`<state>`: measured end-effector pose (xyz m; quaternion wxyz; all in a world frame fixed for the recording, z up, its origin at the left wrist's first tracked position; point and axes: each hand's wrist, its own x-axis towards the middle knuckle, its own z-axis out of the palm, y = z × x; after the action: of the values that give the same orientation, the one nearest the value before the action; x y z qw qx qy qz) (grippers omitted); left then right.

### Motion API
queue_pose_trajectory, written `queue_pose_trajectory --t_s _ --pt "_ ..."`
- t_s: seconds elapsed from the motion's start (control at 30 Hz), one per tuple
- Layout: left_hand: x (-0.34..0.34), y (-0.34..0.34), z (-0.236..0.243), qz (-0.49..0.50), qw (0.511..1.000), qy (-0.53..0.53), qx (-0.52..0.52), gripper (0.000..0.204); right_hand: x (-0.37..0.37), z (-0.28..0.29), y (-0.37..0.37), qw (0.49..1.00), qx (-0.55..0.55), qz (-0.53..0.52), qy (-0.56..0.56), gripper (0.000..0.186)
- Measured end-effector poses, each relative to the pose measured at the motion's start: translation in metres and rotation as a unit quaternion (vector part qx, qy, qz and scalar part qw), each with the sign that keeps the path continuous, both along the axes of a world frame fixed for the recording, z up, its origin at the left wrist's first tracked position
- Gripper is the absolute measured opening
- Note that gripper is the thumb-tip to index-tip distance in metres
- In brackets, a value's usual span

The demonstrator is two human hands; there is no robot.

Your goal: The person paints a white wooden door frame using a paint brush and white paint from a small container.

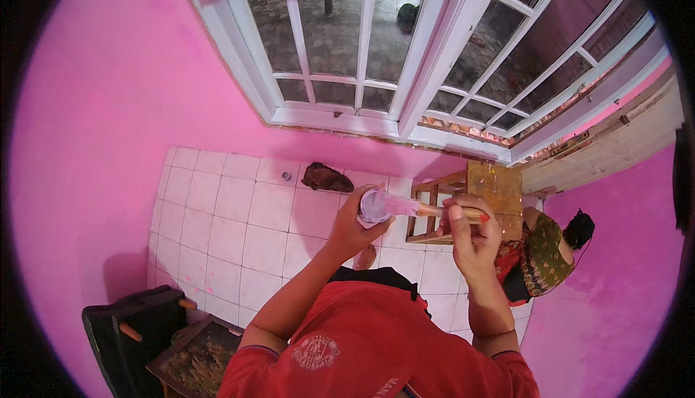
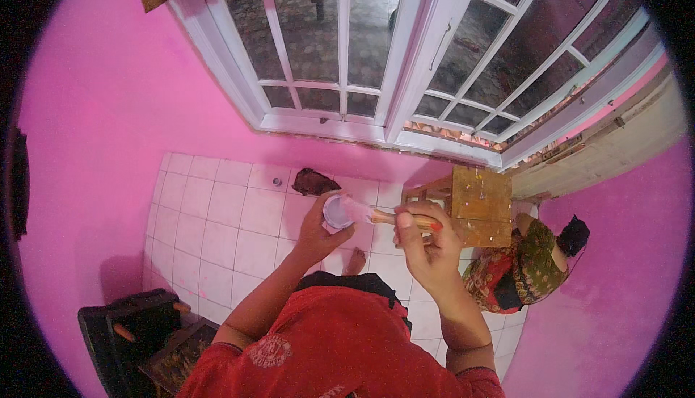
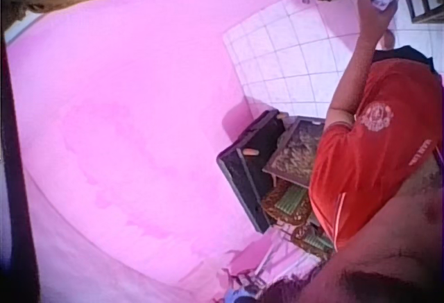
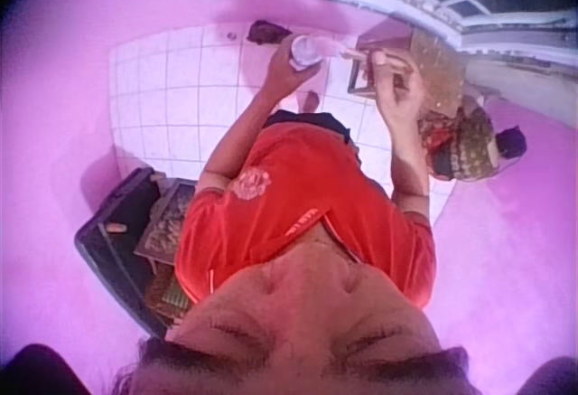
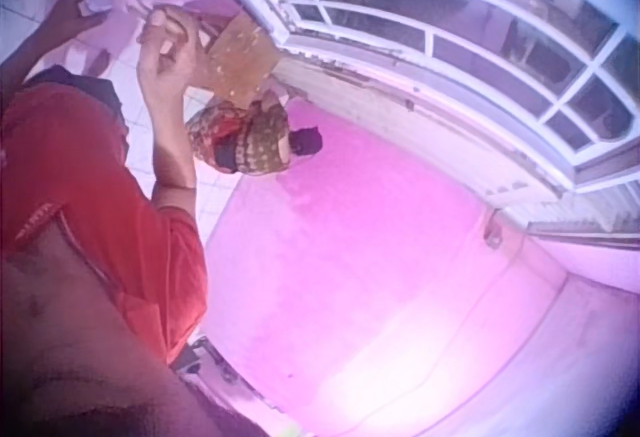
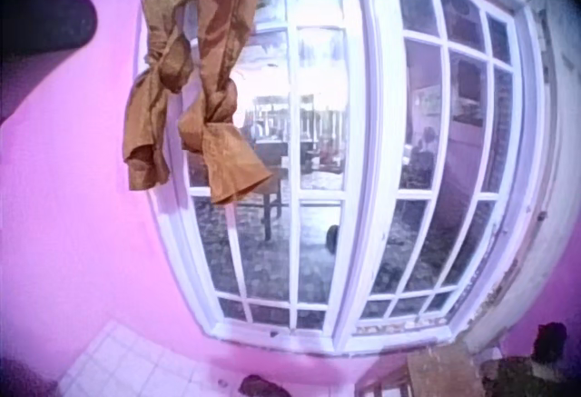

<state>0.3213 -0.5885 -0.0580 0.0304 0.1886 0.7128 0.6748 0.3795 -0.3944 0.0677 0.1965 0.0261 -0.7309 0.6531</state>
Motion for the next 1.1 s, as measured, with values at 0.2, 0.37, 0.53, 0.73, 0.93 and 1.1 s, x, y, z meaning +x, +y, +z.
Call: queue_pose_trajectory --t_s 0.2,0.37,0.53,0.73,0.93,1.1 --pt "-0.045 0.02 0.001 -0.01 0.999 -0.026 -0.016 0.066 -0.054 -0.011 0.012 0.995 0.088 0.02 -0.031 0.009" --pt "-0.087 0.023 -0.005 -0.032 0.999 -0.008 -0.028 0.064 -0.091 -0.013 0.01 0.992 0.106 -0.011 -0.075 0.009" --pt "-0.136 0.018 -0.008 -0.057 0.998 0.026 -0.002 0.064 -0.136 -0.006 -0.004 0.981 0.188 -0.04 -0.022 0.011" --pt "-0.19 0.008 -0.003 -0.104 0.994 0.016 0.012 0.066 -0.185 -0.001 -0.026 0.96 0.277 -0.043 -0.021 0.011" --pt "-0.235 -0.007 -0.007 -0.124 0.991 0.039 -0.012 0.066 -0.217 -0.005 -0.041 0.965 0.244 -0.069 -0.068 0.014" --pt "-0.263 -0.006 -0.015 -0.121 0.991 0.044 0.029 0.065 -0.237 -0.021 -0.034 0.988 0.001 -0.108 -0.109 0.014"
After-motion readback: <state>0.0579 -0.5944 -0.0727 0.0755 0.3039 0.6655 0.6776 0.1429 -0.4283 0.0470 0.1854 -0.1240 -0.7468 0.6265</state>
